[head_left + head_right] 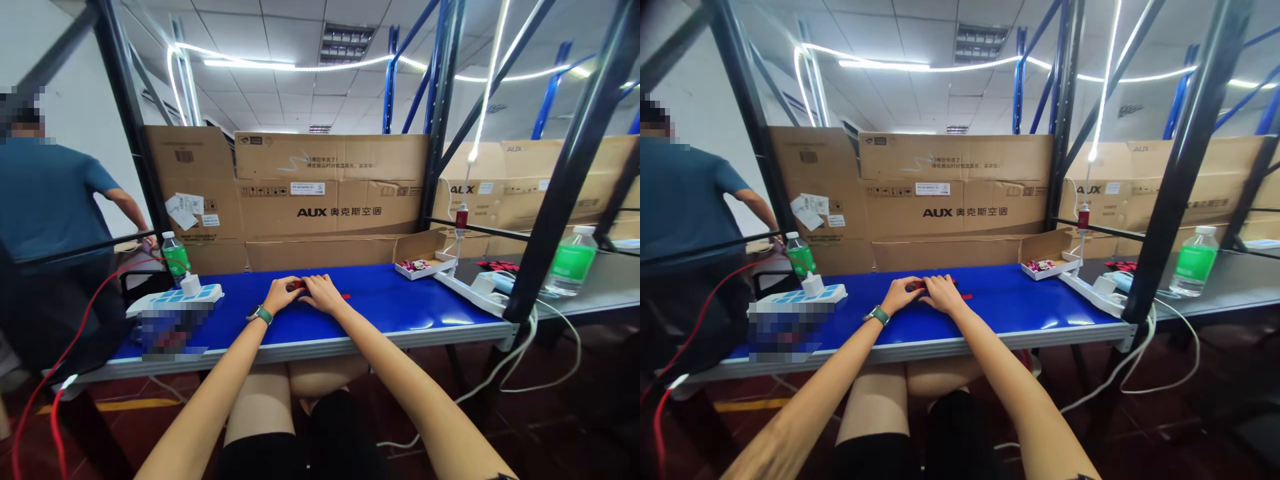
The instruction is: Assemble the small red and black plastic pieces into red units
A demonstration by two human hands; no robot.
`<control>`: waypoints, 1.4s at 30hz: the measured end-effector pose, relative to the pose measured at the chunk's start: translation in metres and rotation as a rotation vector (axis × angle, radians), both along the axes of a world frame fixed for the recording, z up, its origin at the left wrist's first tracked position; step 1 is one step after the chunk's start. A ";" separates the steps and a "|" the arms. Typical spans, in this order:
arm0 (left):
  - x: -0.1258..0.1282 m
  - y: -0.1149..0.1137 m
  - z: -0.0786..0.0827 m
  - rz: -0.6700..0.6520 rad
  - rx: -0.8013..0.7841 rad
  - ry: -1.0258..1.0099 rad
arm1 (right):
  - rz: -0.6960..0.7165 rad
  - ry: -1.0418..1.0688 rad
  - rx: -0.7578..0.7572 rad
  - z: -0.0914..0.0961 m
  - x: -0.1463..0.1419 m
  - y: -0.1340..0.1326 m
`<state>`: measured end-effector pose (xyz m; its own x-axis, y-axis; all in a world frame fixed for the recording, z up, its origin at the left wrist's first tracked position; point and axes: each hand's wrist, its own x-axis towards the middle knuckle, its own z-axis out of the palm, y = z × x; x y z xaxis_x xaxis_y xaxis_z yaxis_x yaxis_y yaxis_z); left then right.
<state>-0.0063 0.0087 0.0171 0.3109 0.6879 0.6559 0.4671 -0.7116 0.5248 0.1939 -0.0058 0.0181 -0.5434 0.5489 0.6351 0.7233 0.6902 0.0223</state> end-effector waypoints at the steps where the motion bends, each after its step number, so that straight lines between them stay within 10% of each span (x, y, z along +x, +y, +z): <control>1: 0.001 -0.001 0.000 -0.006 -0.033 -0.023 | -0.010 -0.010 -0.007 -0.002 -0.001 0.002; 10: 0.002 -0.002 0.004 0.007 -0.069 -0.118 | -0.048 0.039 -0.008 0.003 0.003 -0.001; 25: -0.047 0.029 -0.009 0.929 0.028 -0.591 | 0.081 0.014 -0.102 0.002 0.007 0.000; 34: -0.059 0.031 -0.016 1.004 -0.047 -0.801 | 0.148 0.037 -0.149 0.005 0.016 -0.004; 38: -0.055 0.027 -0.015 0.809 -0.054 -0.643 | 0.127 0.046 -0.165 0.006 0.014 0.000; 42: -0.048 0.022 -0.009 0.880 0.029 -0.432 | -0.089 0.022 -0.137 0.003 0.015 0.002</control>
